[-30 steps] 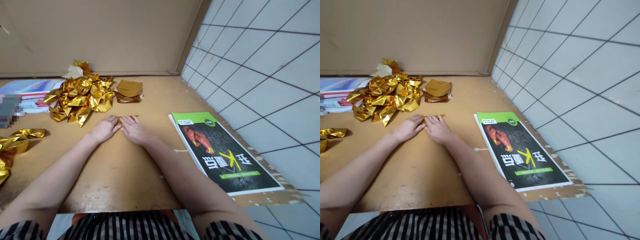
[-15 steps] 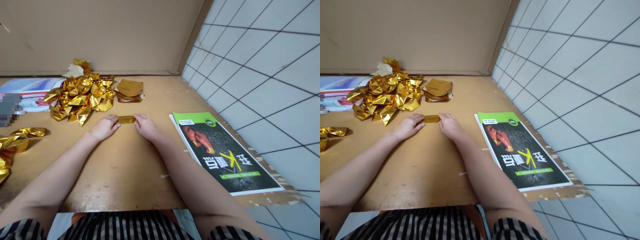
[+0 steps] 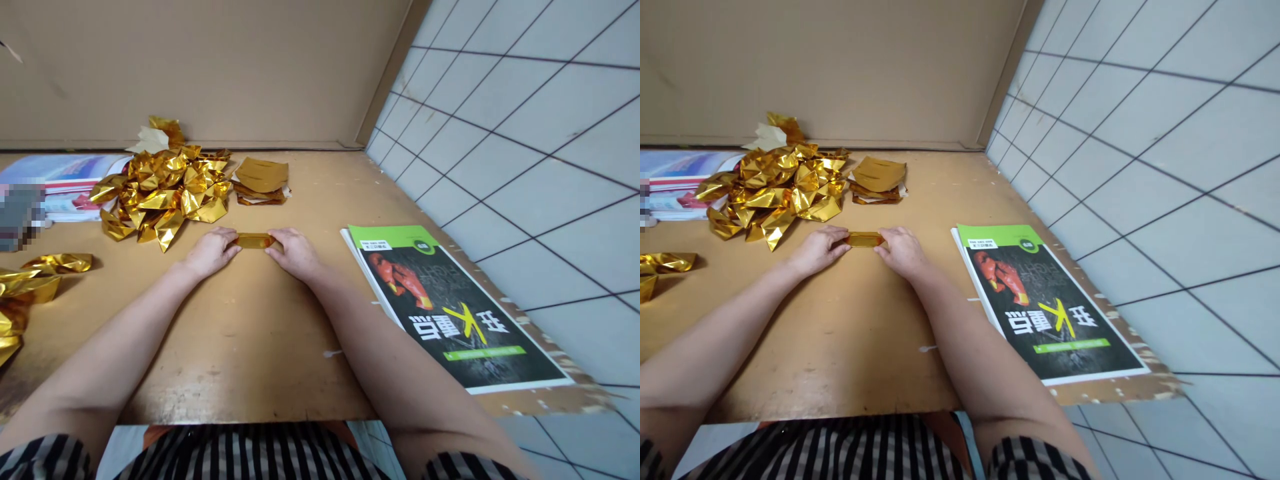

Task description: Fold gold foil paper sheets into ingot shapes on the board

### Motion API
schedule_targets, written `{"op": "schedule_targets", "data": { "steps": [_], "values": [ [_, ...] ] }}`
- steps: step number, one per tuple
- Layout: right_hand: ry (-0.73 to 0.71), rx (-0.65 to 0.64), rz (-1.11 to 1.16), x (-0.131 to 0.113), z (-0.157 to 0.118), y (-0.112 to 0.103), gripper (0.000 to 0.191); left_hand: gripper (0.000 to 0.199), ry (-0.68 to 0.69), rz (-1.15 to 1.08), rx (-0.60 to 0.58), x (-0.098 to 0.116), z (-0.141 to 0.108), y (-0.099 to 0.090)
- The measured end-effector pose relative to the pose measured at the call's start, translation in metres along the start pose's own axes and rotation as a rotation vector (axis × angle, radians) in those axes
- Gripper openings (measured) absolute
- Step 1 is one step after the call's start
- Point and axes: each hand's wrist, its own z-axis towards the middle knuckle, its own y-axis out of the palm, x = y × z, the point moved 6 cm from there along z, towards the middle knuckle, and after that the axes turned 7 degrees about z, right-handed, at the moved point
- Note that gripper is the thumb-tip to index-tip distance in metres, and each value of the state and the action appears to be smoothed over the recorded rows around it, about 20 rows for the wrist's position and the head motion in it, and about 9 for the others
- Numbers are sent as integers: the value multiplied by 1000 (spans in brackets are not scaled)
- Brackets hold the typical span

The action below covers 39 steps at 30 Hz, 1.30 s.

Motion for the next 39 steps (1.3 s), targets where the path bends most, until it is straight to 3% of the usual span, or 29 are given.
{"op": "schedule_targets", "data": {
  "steps": [6,11,15,21,26,33,39],
  "values": [
    [-62,-7,-71,-8,-3,0,27,24,-3,-11,1,1,-1,-1],
    [-45,41,-42,-8,-3,0,34,23,-32,-46,70,-2,-2,-4],
    [-2,97,43,-6,-1,1,29,23,-117,-113,114,-8,-3,-4],
    [113,85,85,-2,3,4,31,23,-272,-185,40,-12,-1,1],
    [147,104,-8,-1,3,3,32,24,-188,21,114,-4,-2,-6],
    [31,90,-43,-12,1,5,19,27,34,91,123,8,-3,4],
    [129,5,-20,-20,7,9,15,22,22,93,91,11,0,6]
  ]
}}
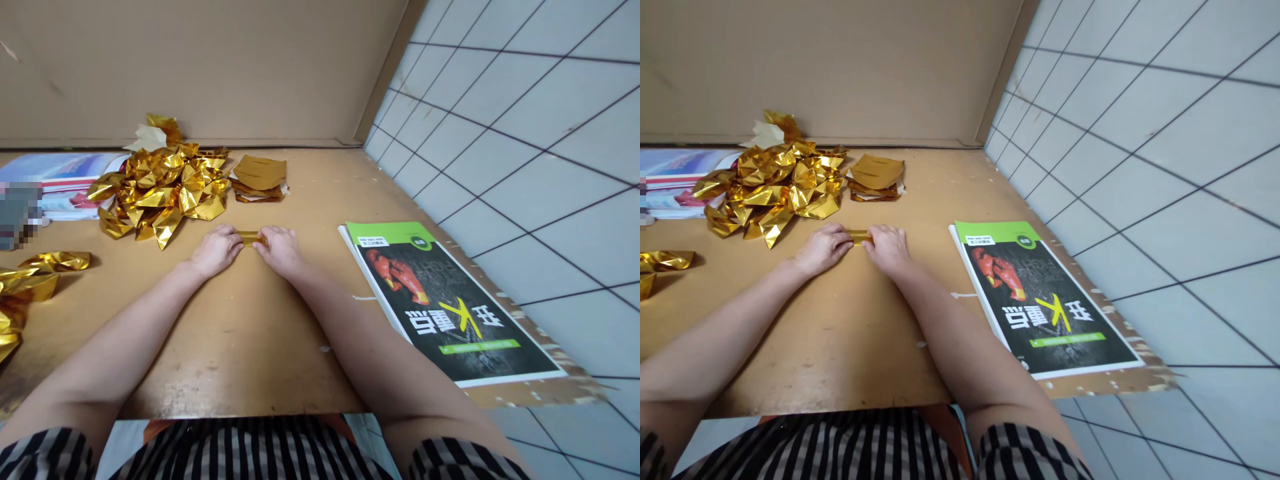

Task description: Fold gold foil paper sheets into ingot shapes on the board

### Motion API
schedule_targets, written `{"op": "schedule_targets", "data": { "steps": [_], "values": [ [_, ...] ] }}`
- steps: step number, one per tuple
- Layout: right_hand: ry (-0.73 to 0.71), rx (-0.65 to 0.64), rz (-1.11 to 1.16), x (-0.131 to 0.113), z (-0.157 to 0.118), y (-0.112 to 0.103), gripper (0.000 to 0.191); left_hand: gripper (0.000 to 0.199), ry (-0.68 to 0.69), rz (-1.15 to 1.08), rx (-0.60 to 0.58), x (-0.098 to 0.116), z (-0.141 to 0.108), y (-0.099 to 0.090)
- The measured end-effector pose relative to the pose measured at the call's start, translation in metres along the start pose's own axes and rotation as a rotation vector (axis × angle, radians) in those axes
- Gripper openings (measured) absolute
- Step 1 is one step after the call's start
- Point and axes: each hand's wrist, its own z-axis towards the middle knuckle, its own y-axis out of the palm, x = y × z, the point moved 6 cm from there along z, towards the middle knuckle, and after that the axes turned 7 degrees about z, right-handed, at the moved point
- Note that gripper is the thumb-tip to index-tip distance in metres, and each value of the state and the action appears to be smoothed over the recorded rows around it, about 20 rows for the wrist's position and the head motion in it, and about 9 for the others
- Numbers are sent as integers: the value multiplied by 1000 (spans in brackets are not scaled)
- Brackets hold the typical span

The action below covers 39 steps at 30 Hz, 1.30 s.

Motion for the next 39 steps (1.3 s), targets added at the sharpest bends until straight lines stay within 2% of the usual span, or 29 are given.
{"op": "schedule_targets", "data": {
  "steps": [5,9,14,27,32,39],
  "values": [
    [57,-7,26,-1,1,-1,14,17,-124,-43,-15,1,5,-2],
    [75,13,51,2,3,1,12,13,-265,-95,-40,-4,8,1],
    [109,29,100,6,6,4,10,13,-362,-155,-75,-9,12,7],
    [193,29,202,20,7,-2,8,9,-439,-273,-80,-12,10,2],
    [227,12,228,26,3,-8,8,8,-465,-298,-58,-21,6,0],
    [272,2,229,37,2,-12,8,7,-465,-361,-91,-34,2,1]
  ]
}}
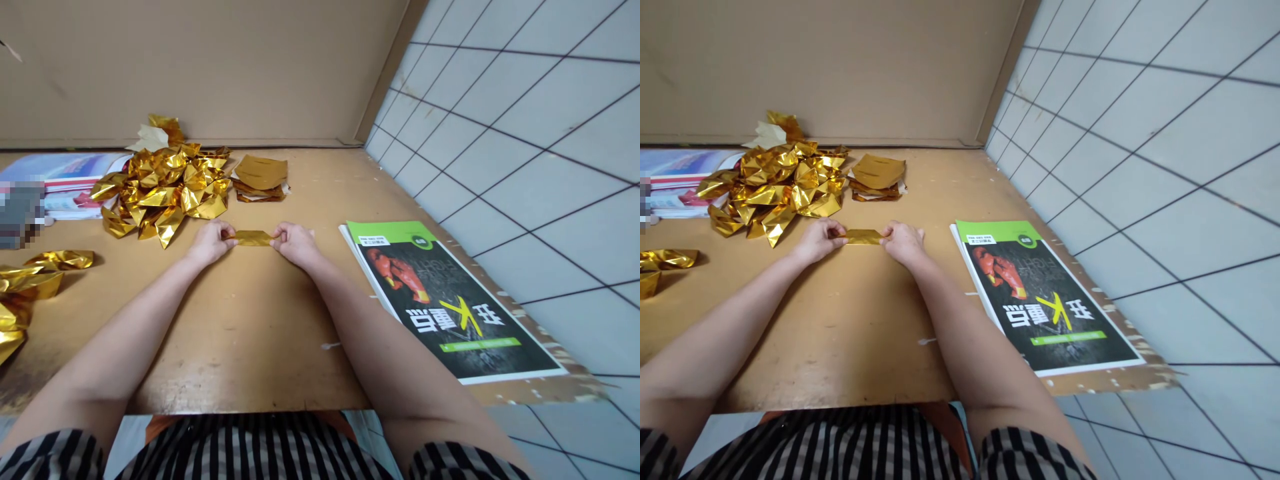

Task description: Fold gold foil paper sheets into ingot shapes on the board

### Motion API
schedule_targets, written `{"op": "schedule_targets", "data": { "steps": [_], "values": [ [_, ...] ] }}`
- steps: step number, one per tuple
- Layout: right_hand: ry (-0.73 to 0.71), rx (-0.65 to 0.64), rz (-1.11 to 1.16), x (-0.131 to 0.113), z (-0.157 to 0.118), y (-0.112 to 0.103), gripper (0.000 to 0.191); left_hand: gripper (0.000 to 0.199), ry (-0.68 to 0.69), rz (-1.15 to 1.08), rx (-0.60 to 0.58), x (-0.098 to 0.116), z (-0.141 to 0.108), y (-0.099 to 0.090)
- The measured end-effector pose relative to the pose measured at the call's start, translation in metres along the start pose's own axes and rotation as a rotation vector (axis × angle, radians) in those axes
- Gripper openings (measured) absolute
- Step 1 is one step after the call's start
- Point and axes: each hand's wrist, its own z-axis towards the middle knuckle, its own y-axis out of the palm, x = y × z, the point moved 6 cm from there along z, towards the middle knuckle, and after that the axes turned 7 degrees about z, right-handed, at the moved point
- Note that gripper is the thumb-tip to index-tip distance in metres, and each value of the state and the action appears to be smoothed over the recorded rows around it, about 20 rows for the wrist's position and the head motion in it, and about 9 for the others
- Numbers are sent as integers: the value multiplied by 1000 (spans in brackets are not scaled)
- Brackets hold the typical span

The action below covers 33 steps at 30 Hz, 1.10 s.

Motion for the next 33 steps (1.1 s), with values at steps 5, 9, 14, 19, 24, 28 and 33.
{"op": "schedule_targets", "data": {
  "steps": [5,9,14,19,24,28,33],
  "values": [
    [-23,3,12,2,1,0,9,6,39,7,36,1,-1,0],
    [-37,13,23,4,-1,-2,12,6,47,45,39,2,-3,-1],
    [-45,19,24,6,-3,-7,12,13,115,131,55,9,-6,-3],
    [-64,24,2,6,-2,-7,12,30,416,212,126,30,-14,5],
    [-77,31,-94,2,-6,-5,23,42,549,262,16,33,-15,24],
    [-277,69,-221,-15,-16,4,39,40,560,276,8,30,-14,25],
    [-475,-149,-264,-29,-25,36,52,42,583,280,4,31,-16,25]
  ]
}}
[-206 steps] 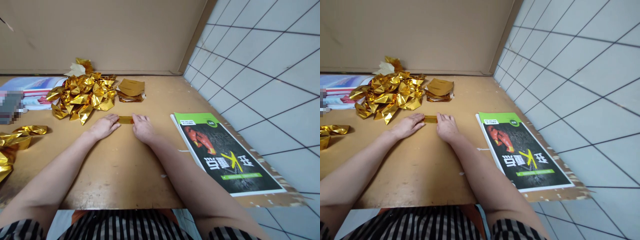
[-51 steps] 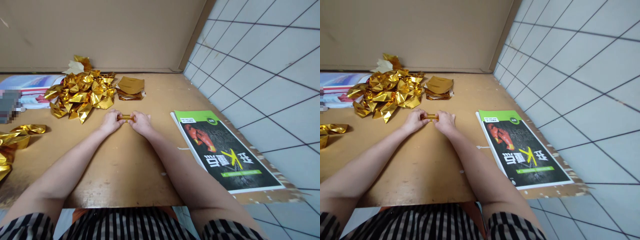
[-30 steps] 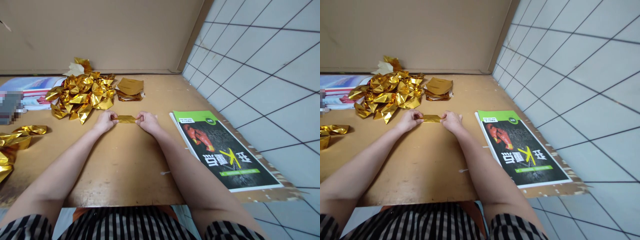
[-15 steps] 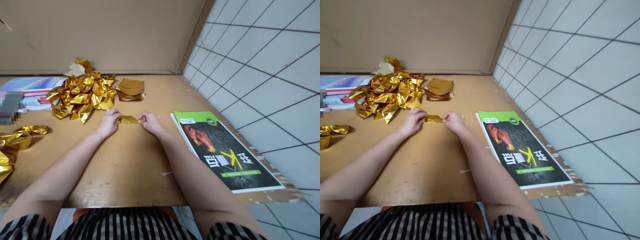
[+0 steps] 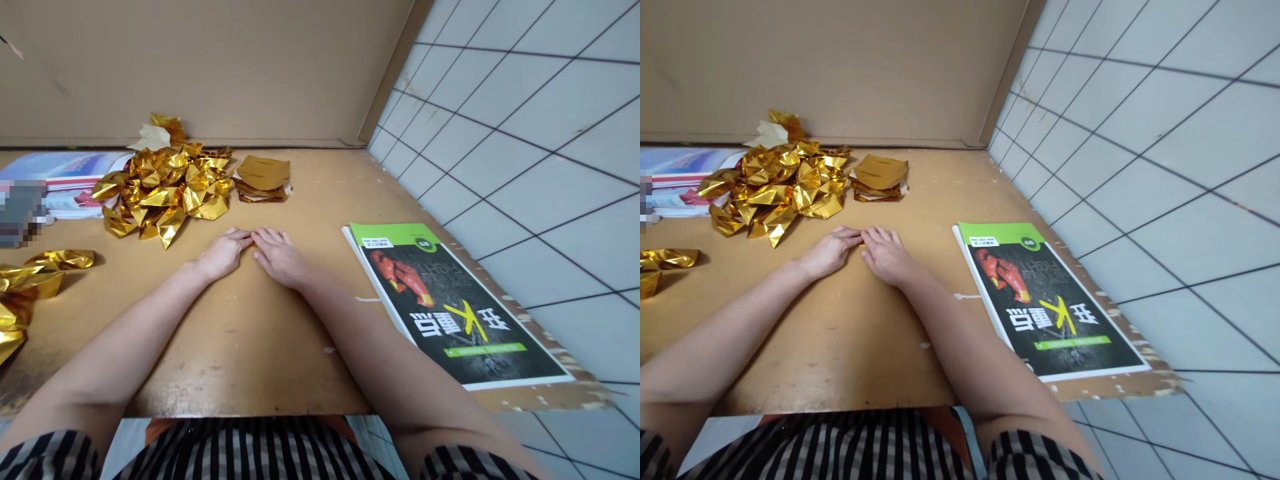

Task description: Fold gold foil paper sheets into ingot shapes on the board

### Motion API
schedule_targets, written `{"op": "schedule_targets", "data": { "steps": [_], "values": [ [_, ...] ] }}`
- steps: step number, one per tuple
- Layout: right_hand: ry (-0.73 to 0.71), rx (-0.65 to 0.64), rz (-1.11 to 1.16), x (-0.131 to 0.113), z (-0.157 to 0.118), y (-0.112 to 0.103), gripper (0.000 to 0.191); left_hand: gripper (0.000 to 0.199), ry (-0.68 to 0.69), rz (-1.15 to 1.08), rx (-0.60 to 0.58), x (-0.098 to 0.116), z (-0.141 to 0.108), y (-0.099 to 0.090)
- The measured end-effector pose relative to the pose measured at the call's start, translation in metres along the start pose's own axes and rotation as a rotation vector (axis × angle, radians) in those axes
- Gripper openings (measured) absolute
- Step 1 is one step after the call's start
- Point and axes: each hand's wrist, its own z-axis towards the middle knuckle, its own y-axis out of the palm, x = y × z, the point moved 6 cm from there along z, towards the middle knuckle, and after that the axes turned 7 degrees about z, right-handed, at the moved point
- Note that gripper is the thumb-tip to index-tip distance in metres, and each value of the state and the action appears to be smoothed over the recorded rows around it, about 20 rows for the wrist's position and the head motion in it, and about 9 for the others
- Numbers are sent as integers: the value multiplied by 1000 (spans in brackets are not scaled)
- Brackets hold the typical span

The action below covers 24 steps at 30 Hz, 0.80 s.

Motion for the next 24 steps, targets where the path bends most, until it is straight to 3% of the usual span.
{"op": "schedule_targets", "data": {
  "steps": [5,16,24],
  "values": [
    [28,-97,16,2,2,9,66,40,2,16,-16,0,0,1],
    [162,-36,-14,15,-5,9,71,30,-68,35,-57,11,2,-6],
    [180,-83,-4,15,-5,9,65,66,-69,-13,-238,28,6,13]
  ]
}}
